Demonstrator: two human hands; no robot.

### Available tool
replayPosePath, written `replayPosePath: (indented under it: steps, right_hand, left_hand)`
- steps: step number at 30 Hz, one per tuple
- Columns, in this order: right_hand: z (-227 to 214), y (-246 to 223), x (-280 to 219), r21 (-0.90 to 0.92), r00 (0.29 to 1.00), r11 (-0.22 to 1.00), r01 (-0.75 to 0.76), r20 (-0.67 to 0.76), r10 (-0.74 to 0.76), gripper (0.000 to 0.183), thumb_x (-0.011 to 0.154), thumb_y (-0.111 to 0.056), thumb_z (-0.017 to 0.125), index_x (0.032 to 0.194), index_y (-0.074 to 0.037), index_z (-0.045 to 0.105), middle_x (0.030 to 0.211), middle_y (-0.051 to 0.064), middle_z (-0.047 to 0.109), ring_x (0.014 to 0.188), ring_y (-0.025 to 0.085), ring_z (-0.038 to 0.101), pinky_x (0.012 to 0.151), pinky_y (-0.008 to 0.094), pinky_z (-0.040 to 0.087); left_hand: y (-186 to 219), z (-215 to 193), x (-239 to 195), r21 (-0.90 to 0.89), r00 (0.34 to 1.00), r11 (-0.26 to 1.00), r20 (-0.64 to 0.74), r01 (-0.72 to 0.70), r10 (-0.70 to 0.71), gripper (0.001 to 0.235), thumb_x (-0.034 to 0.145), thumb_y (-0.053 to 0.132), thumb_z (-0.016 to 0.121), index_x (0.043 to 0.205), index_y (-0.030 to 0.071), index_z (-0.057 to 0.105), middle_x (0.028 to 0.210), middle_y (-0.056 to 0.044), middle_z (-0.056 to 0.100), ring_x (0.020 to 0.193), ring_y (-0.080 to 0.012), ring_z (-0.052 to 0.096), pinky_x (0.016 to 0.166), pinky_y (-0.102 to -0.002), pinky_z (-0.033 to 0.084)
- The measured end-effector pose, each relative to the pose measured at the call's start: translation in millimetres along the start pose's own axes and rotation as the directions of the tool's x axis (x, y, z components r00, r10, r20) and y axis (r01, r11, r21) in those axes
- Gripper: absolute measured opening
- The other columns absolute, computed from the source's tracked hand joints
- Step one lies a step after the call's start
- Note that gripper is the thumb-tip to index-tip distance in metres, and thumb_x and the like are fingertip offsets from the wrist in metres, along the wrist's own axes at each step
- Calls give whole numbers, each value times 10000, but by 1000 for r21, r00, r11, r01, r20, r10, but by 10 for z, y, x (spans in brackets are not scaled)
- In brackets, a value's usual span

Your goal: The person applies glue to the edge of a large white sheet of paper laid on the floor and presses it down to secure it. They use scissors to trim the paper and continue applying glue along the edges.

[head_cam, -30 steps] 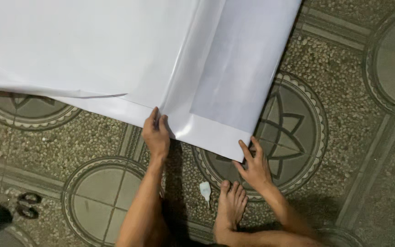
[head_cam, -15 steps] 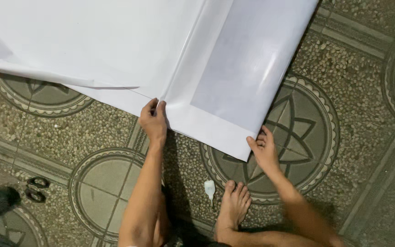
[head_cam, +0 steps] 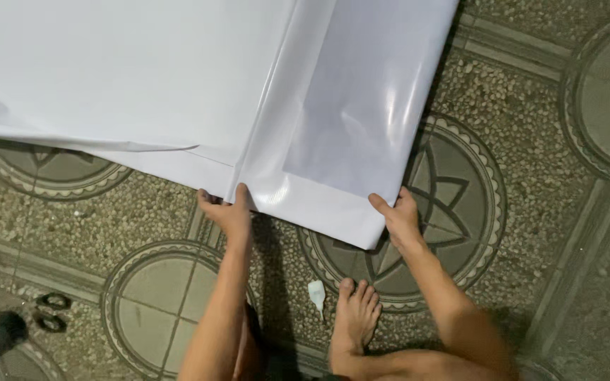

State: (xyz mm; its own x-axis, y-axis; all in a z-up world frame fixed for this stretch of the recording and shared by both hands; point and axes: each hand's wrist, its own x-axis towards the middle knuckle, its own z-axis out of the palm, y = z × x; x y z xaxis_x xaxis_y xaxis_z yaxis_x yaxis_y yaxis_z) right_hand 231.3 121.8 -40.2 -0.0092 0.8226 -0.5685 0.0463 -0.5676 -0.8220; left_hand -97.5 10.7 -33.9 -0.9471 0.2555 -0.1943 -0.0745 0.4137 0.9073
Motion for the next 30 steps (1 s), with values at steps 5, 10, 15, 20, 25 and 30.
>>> replayPosePath:
  steps: [5, 10, 15, 20, 25, 30]
  right_hand:
    - [72, -266, -159, 35, 1000, 999, -4, 2, 4, 473, 836, -156, 894, 1162, -9, 585, 925, 86, 705, 771, 193, 687, 643, 330, 605]
    - [45, -212, -79, -47, 997, 998, 51, -53, -54, 467, 829, -142, 888, 1158, 9, 593, 930, 127, 696, 806, 236, 684, 645, 365, 589]
    - [-28, -269, -112, -7, 996, 996, -88, 23, 88, 523, 754, -192, 950, 1132, 2, 646, 936, 132, 756, 796, 242, 722, 662, 361, 612]
    - [-29, -681, 22, -157, 966, 964, -215, 112, 234, 677, 806, -345, 772, 1385, -39, 599, 1322, 117, 719, 1141, 235, 688, 933, 376, 533]
    - [21, -793, 758, 55, 976, 978, -202, 92, 197, 500, 853, -302, 779, 1241, -5, 678, 1138, 125, 756, 897, 208, 712, 747, 360, 597]
    - [155, -1286, 1164, -186, 1000, 982, -23, -23, 19, 613, 810, -386, 800, 1266, -2, 659, 1236, 137, 737, 1031, 242, 715, 852, 362, 564]
  left_hand:
    - [677, 40, -266, -134, 961, 953, -28, 270, -276, 1096, 859, 161, 910, 1609, 107, 112, 1506, -311, 352, 1387, -467, 473, 1103, -588, 478]
    - [584, -14, -266, -246, 978, 947, 69, 207, -196, 1060, 869, 70, 885, 1595, 173, 119, 1451, -401, 435, 1332, -505, 543, 1072, -595, 499]
    - [361, -18, -238, -177, 898, 883, 161, 434, -409, 638, 931, 200, 843, 1404, -73, 512, 1244, -251, 609, 1160, -291, 626, 931, -445, 588]
    - [540, 119, -597, -267, 789, 745, 285, 611, -545, 536, 897, 121, 732, 1388, -30, 577, 1354, -162, 671, 1186, -287, 657, 1003, -388, 545]
    - [403, 14, -620, -294, 811, 756, 238, 585, -535, 581, 833, 79, 786, 1345, -119, 594, 1325, -203, 681, 1150, -292, 682, 994, -372, 563]
    - [573, -107, -575, 284, 867, 884, 235, 371, -439, 510, 990, 450, 705, 870, -46, 690, 752, -133, 661, 692, -276, 654, 605, -444, 442]
